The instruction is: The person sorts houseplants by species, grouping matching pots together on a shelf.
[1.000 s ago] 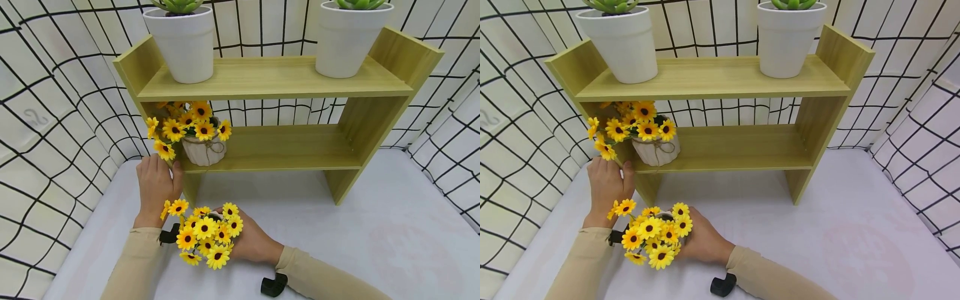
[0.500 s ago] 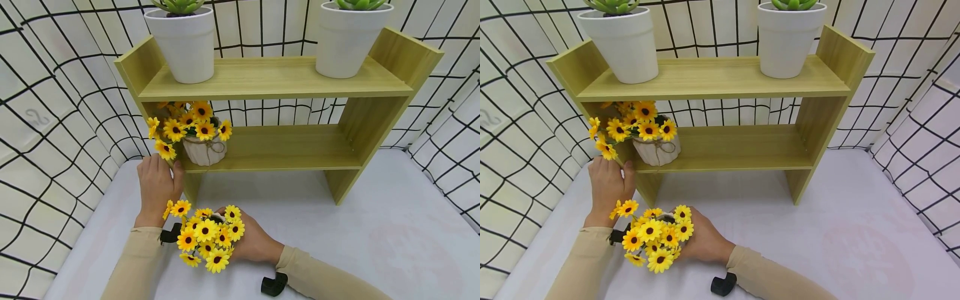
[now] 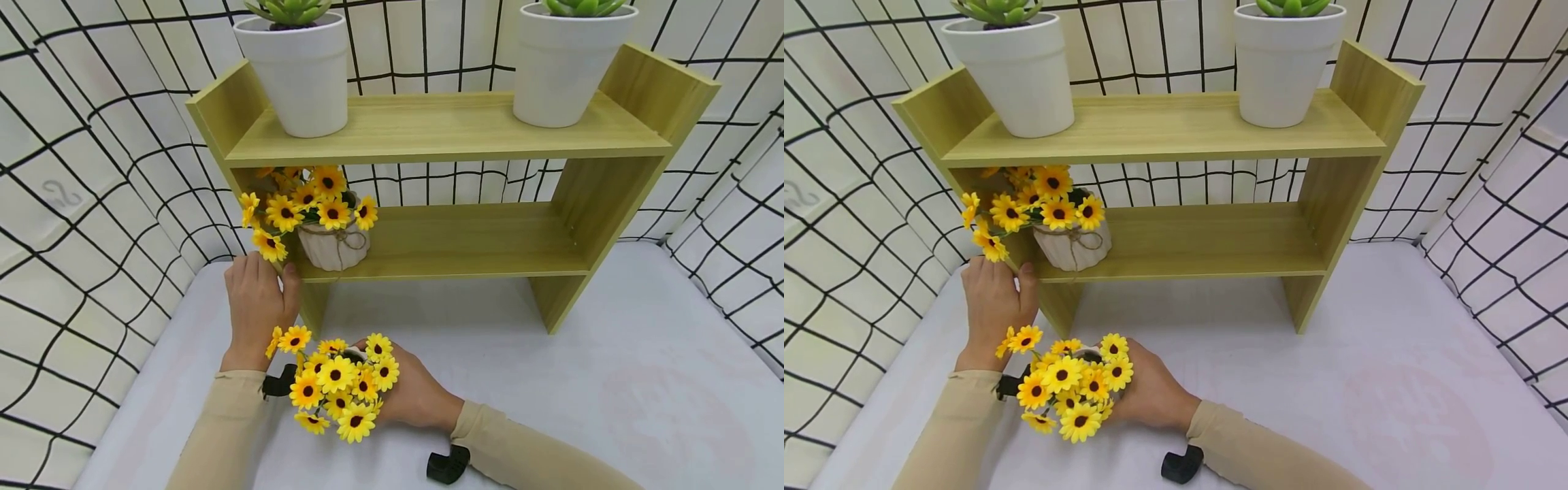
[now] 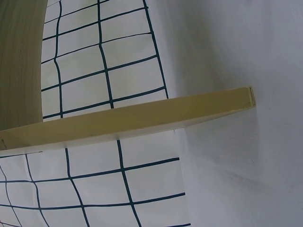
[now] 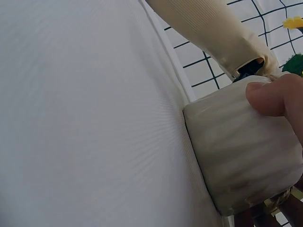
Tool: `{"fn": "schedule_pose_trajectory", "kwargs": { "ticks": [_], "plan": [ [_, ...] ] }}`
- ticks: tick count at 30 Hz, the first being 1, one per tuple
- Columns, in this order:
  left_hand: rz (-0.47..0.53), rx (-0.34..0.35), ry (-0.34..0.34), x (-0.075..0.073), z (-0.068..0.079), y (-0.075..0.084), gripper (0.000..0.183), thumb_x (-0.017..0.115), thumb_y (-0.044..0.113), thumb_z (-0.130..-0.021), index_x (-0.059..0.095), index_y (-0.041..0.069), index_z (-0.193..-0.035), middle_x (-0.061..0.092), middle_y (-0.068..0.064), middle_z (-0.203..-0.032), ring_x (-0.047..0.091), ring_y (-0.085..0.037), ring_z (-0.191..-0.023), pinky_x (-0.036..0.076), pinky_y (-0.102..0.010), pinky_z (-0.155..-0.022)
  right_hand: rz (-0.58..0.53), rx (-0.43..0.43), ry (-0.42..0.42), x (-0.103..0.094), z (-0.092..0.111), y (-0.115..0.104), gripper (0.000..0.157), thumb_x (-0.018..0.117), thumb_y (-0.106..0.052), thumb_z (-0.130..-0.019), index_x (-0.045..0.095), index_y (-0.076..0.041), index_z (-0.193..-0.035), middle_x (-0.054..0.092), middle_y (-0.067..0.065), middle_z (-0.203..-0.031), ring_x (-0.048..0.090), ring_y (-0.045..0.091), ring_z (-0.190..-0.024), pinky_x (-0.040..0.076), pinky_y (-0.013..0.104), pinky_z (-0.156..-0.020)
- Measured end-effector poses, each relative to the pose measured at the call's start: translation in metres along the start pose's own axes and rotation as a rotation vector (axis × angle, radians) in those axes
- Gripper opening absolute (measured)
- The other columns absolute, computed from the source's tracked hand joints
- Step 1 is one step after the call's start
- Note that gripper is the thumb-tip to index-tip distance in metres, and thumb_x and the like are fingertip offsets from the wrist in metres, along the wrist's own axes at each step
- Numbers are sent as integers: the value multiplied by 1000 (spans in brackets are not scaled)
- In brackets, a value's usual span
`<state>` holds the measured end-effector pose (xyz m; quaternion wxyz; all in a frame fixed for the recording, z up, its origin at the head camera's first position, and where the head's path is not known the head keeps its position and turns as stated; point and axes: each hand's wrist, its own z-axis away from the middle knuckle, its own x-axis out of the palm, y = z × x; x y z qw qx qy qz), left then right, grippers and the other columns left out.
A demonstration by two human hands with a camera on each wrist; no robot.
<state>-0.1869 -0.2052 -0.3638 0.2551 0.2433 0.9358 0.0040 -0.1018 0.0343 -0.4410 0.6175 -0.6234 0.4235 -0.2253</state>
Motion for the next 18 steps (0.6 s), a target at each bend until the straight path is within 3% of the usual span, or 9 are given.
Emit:
{"fn": "schedule_pose_trajectory", "kwargs": {
  "ticks": [9,18],
  "plan": [
    [-24,24,31,1,-2,-1,47,35,34,-107,43,-5,-81,40,-20,-76,36,-37,-75,24,-49,-74,31,6,21,-1,1,-4,88,96,-16,-68,50,-29,-142,60,-10,-138,60,7,-126,47,28,-113],
    [-31,-46,-67,-4,1,1,43,35,34,-107,49,-6,-101,43,-19,-82,40,-36,-83,28,-49,-79,46,27,76,-7,2,-10,87,96,-15,-67,52,-28,-140,62,-12,-136,61,8,-125,49,28,-111]
  ]
}}
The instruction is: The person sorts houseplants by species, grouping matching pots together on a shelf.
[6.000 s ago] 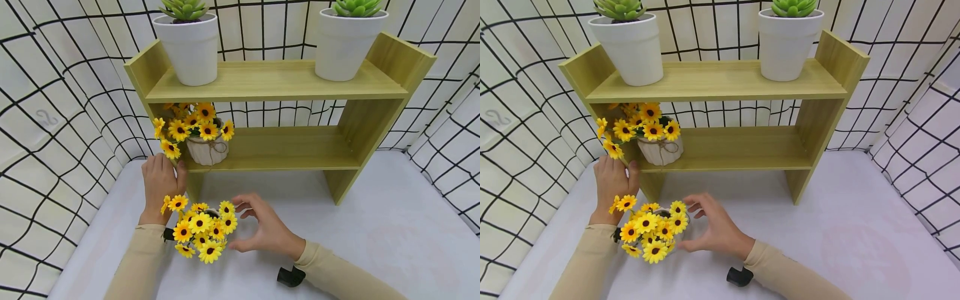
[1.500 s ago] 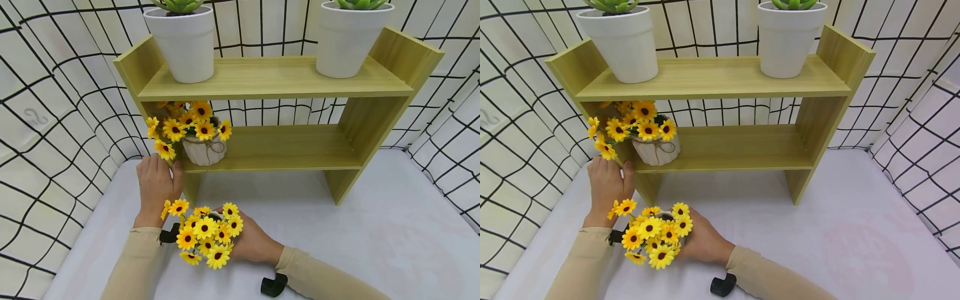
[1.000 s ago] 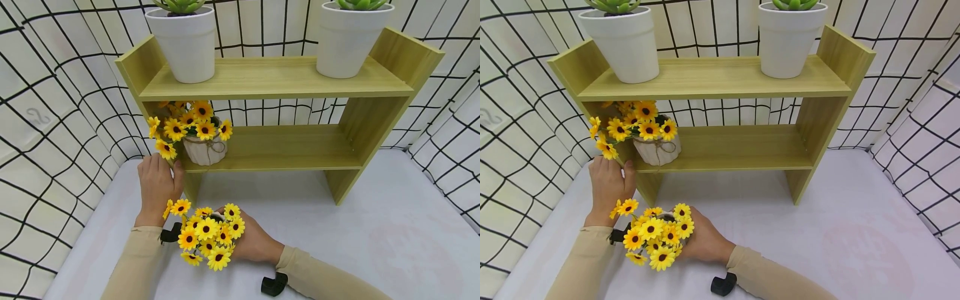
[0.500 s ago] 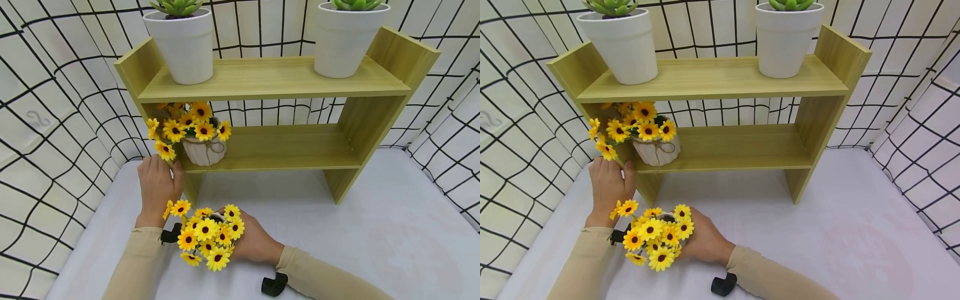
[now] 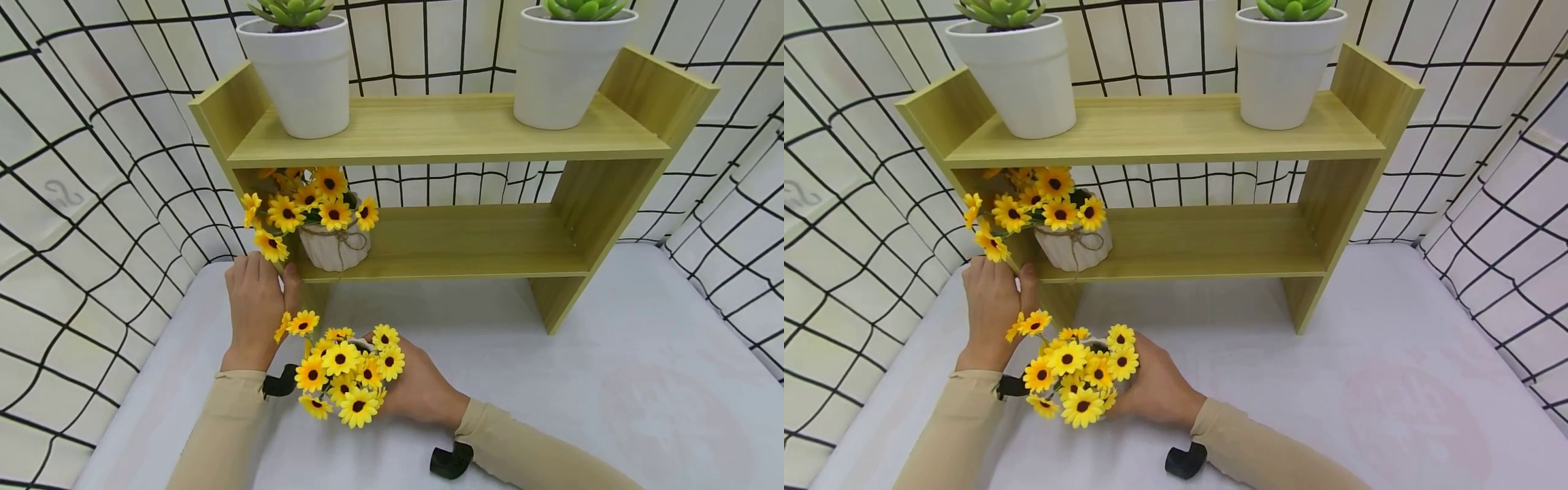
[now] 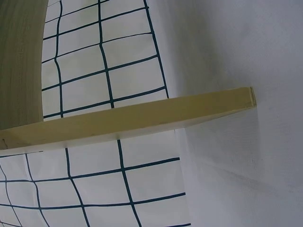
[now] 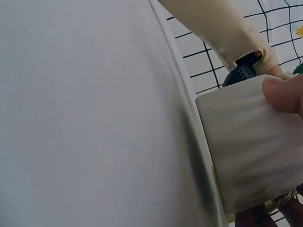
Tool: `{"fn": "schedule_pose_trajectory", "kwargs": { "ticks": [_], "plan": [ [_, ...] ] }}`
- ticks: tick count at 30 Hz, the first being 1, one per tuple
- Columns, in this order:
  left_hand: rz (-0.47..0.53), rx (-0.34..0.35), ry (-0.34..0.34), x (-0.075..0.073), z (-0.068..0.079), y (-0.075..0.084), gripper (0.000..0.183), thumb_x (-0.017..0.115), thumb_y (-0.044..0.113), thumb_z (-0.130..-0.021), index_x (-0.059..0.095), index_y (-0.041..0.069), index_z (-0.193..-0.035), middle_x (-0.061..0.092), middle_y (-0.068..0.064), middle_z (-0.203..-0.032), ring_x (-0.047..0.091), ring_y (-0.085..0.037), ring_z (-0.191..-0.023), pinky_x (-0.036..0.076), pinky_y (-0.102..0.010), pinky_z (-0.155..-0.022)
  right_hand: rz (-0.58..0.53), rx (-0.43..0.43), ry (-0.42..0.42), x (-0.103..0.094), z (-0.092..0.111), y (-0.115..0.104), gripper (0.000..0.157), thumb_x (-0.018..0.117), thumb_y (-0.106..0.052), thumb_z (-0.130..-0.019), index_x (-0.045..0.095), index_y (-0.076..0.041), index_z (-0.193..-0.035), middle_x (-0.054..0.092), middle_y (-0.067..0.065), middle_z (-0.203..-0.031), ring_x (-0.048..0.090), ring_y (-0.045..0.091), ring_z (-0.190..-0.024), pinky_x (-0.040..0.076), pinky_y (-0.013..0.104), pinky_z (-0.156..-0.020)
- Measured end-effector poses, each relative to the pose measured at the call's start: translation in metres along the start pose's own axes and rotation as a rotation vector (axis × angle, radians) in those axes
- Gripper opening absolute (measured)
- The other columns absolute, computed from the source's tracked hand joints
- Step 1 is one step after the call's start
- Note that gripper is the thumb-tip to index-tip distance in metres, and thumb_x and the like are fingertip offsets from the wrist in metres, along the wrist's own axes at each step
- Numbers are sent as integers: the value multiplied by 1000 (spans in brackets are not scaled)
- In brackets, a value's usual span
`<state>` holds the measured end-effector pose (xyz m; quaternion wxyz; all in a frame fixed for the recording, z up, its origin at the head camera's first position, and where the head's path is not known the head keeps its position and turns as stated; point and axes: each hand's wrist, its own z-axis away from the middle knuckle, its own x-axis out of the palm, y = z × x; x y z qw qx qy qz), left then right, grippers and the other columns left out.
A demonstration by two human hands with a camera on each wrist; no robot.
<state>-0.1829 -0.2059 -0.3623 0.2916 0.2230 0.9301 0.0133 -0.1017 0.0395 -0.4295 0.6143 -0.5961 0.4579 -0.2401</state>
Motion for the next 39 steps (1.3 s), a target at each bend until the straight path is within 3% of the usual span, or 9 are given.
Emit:
{"fn": "schedule_pose_trajectory", "kwargs": {
  "ticks": [9,23,31,39],
  "plan": [
    [7,-18,-61,-3,1,0,37,38,31,-107,49,-4,-104,43,-18,-85,40,-36,-86,27,-49,-81,38,-8,61,-8,1,-8,83,96,-18,-67,56,-28,-139,63,-12,-134,61,9,-124,49,31,-110],
    [17,-21,-69,-2,3,1,30,48,22,-106,52,-6,-115,46,-20,-90,40,-38,-91,27,-50,-84,54,35,184,-22,3,-31,82,97,-21,-65,57,-31,-136,65,-12,-133,61,11,-122,50,38,-105],
    [7,-26,-70,-3,2,1,27,49,19,-105,50,-7,-102,44,-20,-86,39,-37,-87,26,-50,-82,2,51,239,-31,7,-46,82,96,-19,-66,57,-28,-137,65,-9,-134,61,15,-122,51,48,-104],
    [37,-27,-36,-1,1,1,29,44,22,-104,50,-4,-96,43,-18,-82,40,-37,-85,25,-49,-81,-42,81,291,-38,8,-60,79,96,-15,-66,59,-32,-133,65,-12,-132,61,12,-124,50,46,-106]
  ]
}}
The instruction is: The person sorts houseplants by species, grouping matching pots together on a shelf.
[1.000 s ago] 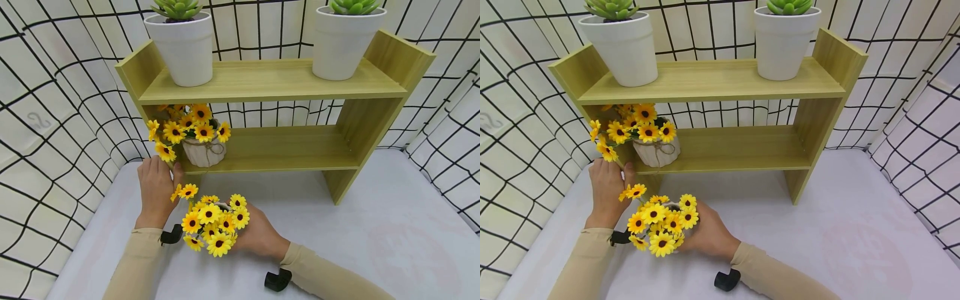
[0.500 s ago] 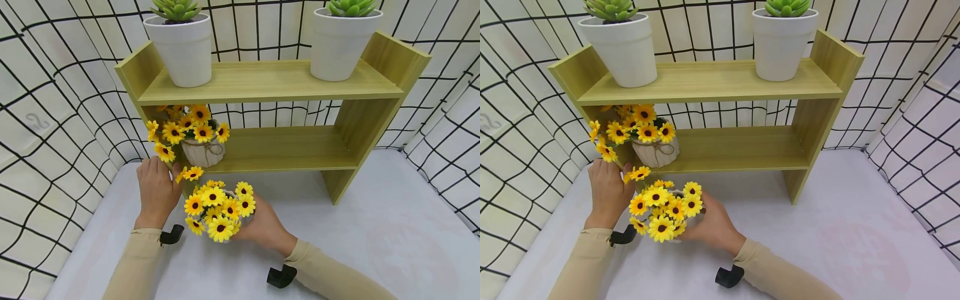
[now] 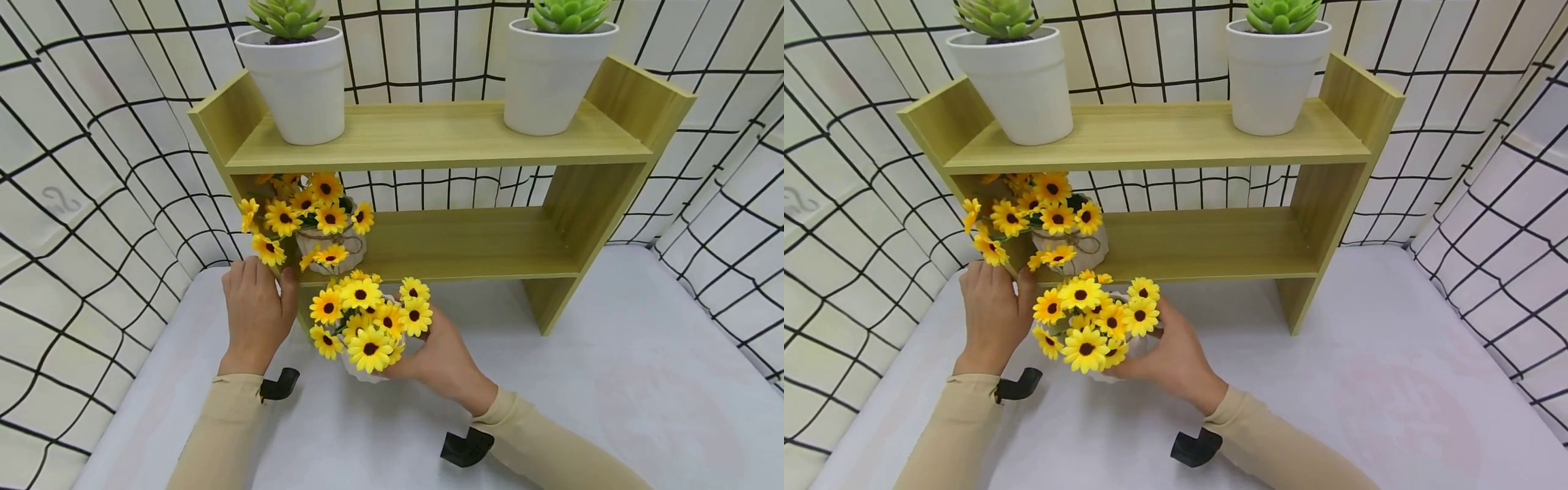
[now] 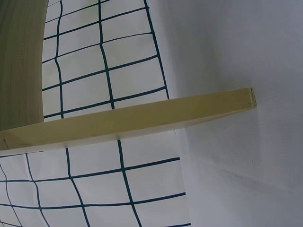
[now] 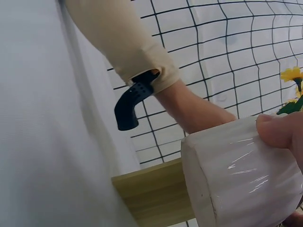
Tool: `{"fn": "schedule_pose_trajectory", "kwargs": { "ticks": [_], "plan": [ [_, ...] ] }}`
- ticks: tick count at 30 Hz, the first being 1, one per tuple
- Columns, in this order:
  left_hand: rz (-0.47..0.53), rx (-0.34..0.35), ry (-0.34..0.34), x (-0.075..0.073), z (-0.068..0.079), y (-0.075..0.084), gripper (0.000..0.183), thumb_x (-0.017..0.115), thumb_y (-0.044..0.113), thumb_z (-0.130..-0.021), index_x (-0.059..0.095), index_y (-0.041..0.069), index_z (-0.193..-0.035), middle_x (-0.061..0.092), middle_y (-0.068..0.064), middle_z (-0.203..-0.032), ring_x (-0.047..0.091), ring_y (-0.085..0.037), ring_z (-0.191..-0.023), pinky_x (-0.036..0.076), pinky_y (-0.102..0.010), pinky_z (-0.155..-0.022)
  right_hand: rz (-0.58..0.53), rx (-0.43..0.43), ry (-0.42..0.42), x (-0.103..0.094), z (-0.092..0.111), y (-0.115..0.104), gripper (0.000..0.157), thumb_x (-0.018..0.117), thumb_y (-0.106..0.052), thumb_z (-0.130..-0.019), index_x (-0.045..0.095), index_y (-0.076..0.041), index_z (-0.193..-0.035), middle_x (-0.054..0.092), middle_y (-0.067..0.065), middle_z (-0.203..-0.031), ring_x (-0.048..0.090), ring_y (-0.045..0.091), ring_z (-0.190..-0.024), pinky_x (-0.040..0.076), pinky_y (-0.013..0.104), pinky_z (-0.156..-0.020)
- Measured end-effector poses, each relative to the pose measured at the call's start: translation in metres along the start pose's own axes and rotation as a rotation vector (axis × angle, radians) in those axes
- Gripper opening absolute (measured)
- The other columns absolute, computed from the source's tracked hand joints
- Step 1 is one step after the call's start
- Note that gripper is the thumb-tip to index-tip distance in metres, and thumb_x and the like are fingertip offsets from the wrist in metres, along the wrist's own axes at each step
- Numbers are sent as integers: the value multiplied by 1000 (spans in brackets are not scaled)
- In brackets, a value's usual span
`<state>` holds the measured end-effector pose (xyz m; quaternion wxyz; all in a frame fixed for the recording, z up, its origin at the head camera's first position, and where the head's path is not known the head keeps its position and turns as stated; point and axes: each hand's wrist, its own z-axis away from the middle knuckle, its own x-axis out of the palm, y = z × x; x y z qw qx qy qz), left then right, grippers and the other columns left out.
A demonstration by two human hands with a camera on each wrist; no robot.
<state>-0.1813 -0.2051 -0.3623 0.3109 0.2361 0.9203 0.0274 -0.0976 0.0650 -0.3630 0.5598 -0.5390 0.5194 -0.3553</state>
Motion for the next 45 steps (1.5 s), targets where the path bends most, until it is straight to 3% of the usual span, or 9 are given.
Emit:
{"fn": "schedule_pose_trajectory", "kwargs": {
  "ticks": [11,19,28,45],
  "plan": [
    [1,5,0,-1,1,-1,28,46,21,-103,52,-6,-101,46,-19,-84,43,-38,-88,28,-50,-82,6,-50,9,-16,3,-30,80,97,-12,-65,59,-27,-135,65,-9,-135,63,14,-125,52,44,-108],
    [1,-8,-11,-2,0,-1,32,44,24,-104,50,-6,-95,46,-19,-84,43,-38,-88,30,-50,-82,-32,-64,39,-31,1,-50,81,95,-12,-68,55,-29,-137,63,-10,-136,60,15,-127,50,47,-109],
    [12,-17,-11,-1,0,0,33,42,25,-104,50,-6,-95,47,-20,-84,44,-38,-88,30,-50,-83,-42,-26,100,-49,0,-65,85,94,-12,-69,52,-29,-140,59,-11,-140,56,16,-132,47,49,-112],
    [11,-12,0,-1,0,0,33,42,24,-104,49,-6,-93,46,-20,-83,43,-39,-85,29,-50,-81,-5,-53,217,-86,-9,-75,84,92,-13,-74,49,-27,-144,58,-8,-145,56,15,-132,55,29,-101]
  ]
}}
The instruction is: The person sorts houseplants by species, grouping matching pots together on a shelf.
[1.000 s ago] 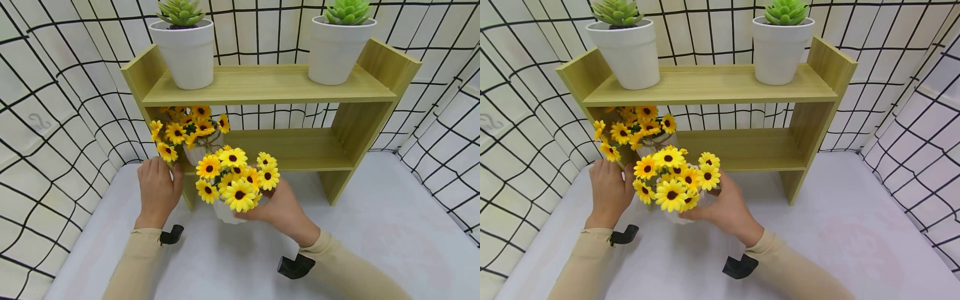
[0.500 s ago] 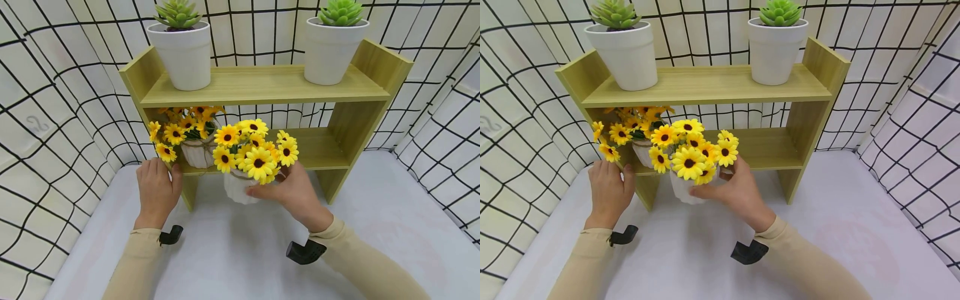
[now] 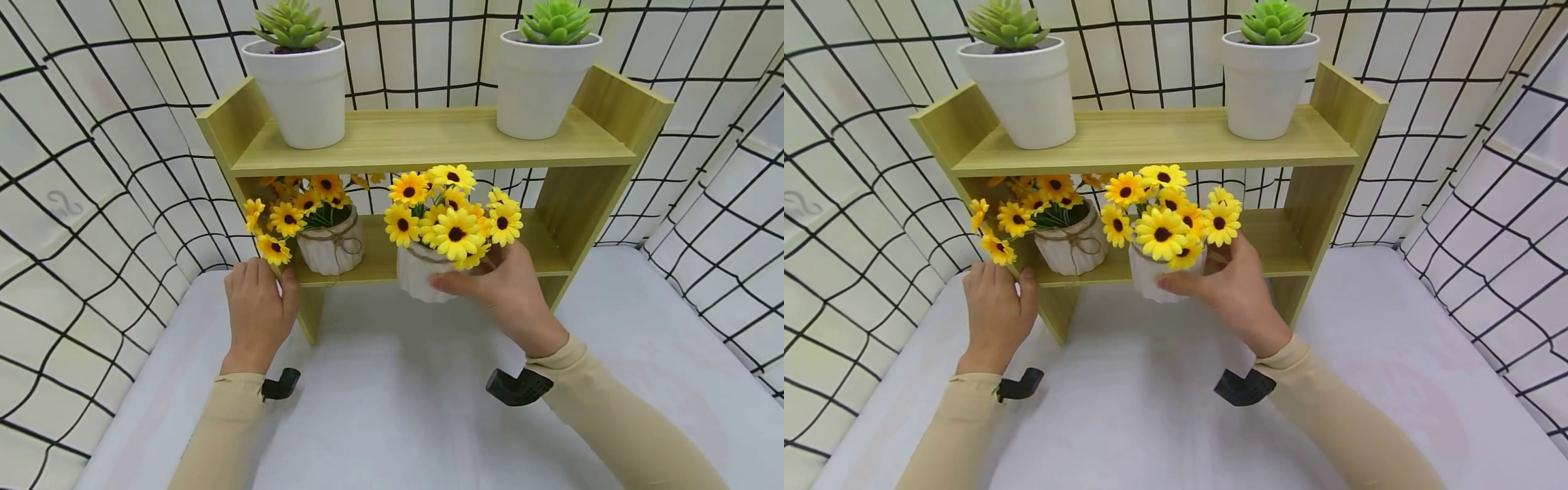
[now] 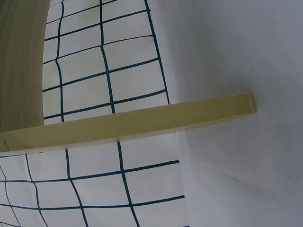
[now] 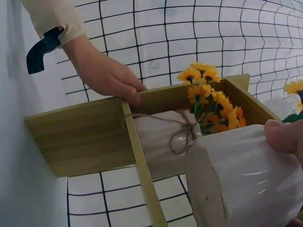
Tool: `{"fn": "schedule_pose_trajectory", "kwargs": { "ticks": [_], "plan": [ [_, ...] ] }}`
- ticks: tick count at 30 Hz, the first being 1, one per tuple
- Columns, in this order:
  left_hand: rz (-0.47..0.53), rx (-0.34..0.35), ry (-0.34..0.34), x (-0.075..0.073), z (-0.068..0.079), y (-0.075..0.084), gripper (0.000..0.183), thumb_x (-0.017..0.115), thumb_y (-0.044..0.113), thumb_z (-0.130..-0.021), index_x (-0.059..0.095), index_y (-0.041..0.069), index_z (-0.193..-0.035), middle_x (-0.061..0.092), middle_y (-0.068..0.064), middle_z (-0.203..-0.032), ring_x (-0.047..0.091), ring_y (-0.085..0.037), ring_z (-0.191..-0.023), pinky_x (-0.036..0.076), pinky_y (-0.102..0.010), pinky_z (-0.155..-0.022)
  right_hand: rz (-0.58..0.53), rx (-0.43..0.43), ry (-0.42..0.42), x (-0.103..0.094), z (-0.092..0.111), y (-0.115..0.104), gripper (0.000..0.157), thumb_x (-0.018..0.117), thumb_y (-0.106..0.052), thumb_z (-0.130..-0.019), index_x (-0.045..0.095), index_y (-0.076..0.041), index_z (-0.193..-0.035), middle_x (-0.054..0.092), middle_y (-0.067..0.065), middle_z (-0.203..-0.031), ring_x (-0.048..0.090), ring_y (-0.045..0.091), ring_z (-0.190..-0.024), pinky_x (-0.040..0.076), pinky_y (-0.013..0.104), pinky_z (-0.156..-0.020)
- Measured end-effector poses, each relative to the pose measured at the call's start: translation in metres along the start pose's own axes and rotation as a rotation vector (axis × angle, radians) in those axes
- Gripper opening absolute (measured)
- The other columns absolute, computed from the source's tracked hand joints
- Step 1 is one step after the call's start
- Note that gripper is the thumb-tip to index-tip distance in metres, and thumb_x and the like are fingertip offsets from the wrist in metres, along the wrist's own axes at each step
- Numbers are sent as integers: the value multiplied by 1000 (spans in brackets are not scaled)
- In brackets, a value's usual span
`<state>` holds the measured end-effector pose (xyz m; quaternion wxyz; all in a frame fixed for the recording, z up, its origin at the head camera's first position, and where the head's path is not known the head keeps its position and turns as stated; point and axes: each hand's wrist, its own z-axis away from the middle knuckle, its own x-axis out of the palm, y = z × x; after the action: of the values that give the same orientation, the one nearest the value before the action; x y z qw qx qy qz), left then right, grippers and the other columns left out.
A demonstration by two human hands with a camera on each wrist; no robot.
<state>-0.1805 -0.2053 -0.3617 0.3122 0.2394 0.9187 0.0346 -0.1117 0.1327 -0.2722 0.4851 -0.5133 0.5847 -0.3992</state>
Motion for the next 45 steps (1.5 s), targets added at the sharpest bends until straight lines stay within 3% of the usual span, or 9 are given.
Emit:
{"fn": "schedule_pose_trajectory", "kwargs": {
  "ticks": [9,16,23,36,40,45],
  "plan": [
    [-3,-14,-20,0,0,0,33,43,24,-104,51,-7,-96,48,-20,-84,43,-38,-86,29,-49,-81,133,-12,60,-18,-4,13,85,94,-22,-73,48,-27,-145,57,-9,-144,57,11,-131,53,26,-104],
    [14,9,22,1,0,0,31,43,23,-102,50,-5,-92,46,-19,-81,42,-37,-83,27,-48,-79,238,37,100,-32,-10,21,85,95,-30,-71,49,-22,-142,60,-4,-141,60,14,-124,56,22,-92],
    [12,7,13,2,1,-2,31,42,24,-103,49,-4,-92,45,-18,-80,41,-37,-83,26,-48,-79,230,132,120,-44,-18,23,90,95,-32,-71,44,-22,-144,56,-6,-143,60,13,-127,53,21,-94],
    [5,6,9,1,0,-2,33,41,25,-103,48,-4,-91,44,-19,-80,41,-38,-83,26,-48,-79,275,107,84,-66,-31,24,87,89,-40,-79,40,-23,-148,52,-6,-145,58,14,-131,54,15,-92],
    [-6,9,-5,0,0,-2,37,38,27,-105,47,-5,-89,42,-19,-79,40,-39,-83,27,-48,-79,333,115,94,-72,-34,23,90,88,-43,-80,37,-22,-151,49,-5,-147,55,16,-133,53,19,-95],
    [7,11,13,2,0,-2,31,42,24,-103,48,-4,-89,44,-19,-80,42,-38,-83,27,-48,-79,337,118,108,-76,-35,25,90,86,-43,-81,36,-21,-153,48,-3,-148,51,15,-134,48,34,-109]
  ]
}}
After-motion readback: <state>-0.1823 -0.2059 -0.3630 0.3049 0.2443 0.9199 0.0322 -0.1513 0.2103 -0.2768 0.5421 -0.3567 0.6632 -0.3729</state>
